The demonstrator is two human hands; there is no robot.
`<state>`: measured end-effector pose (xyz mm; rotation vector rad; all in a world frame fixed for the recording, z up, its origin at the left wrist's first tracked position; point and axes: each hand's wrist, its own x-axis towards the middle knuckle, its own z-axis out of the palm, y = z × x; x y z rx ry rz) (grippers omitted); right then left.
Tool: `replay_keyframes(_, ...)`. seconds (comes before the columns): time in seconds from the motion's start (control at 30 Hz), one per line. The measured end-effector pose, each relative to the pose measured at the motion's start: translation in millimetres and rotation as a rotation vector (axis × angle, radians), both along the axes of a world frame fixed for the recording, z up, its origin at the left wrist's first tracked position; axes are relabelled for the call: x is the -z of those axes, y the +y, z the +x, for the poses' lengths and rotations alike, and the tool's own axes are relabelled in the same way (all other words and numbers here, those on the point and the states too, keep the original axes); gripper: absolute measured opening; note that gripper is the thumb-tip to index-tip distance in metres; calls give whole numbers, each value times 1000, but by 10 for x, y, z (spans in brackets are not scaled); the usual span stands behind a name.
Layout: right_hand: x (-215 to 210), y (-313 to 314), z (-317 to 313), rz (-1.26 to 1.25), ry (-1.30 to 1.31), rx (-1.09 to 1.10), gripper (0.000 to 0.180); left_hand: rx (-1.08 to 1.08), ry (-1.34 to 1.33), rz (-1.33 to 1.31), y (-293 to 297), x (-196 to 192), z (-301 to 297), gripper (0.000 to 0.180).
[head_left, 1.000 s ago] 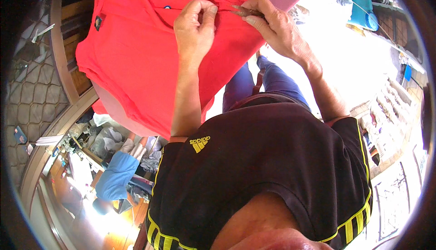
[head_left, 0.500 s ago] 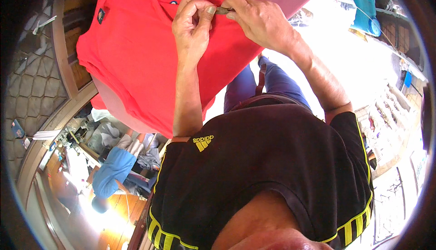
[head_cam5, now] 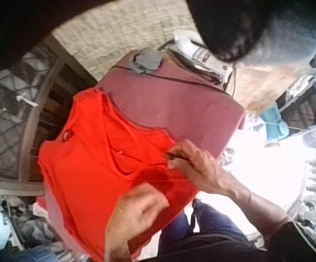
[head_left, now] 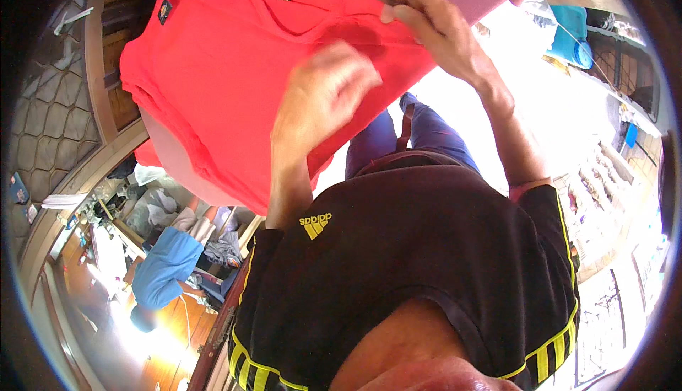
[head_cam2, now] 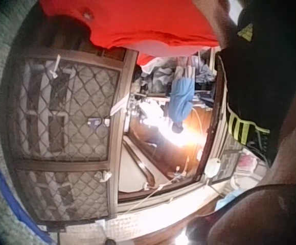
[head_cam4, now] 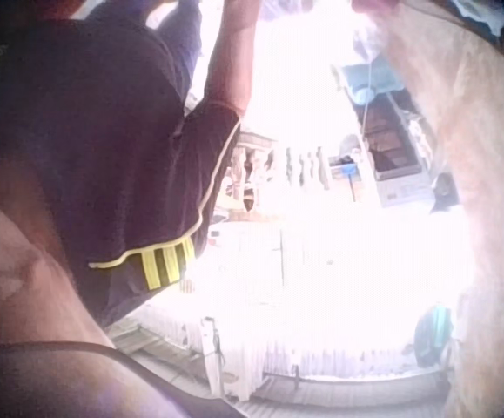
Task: The person uses small scissors to trim loose threads and fabric edges on a red garment laid on a table. The person repeatedly snips small sections of the fabric, focusing on the collar and seams.
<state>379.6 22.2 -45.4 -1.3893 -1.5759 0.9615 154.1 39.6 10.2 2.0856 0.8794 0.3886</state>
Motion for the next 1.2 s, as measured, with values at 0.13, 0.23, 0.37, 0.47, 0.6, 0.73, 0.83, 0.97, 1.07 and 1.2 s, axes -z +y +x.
replay_keyframes(0.13, 68, 53, -151, -19, -63, 35, 23, -416, -165, 300, 267, 271, 170, 16)
replay_keyframes(0.23, 162, 76, -113, 25, -10, 10, 22, -370, -43, 448, 345, 490, 145, 17)
replay_keyframes(0.37, 56, 93, -151, -65, -66, 21, 20, -411, -176, 491, 379, 660, 94, 8)
replay_keyframes(0.47, 70, 69, -151, -88, -132, 22, 20, -534, -396, 123, 386, 644, -46, 2)
replay_keyframes(0.6, 48, 68, -209, -66, -198, 26, 19, -600, -393, -94, 350, 578, -120, 11)
replay_keyframes(0.73, 18, 85, -297, -28, -207, 35, 19, -411, -68, 300, 419, 482, -39, 19)
replay_keyframes(0.83, 39, 106, -311, 92, -189, 53, 23, -368, -97, 234, 510, 530, -67, 22)
replay_keyframes(0.97, 2, 155, -272, 69, -304, -34, 19, -419, -154, 70, 519, 540, -130, 16)
replay_keyframes(1.07, -109, 203, -285, 113, -445, -109, 16, -433, -193, 194, 496, 562, -117, 10)
replay_keyframes(1.2, -179, 289, -364, 211, -560, -141, 15, -485, -239, 145, 457, 593, -134, 8)
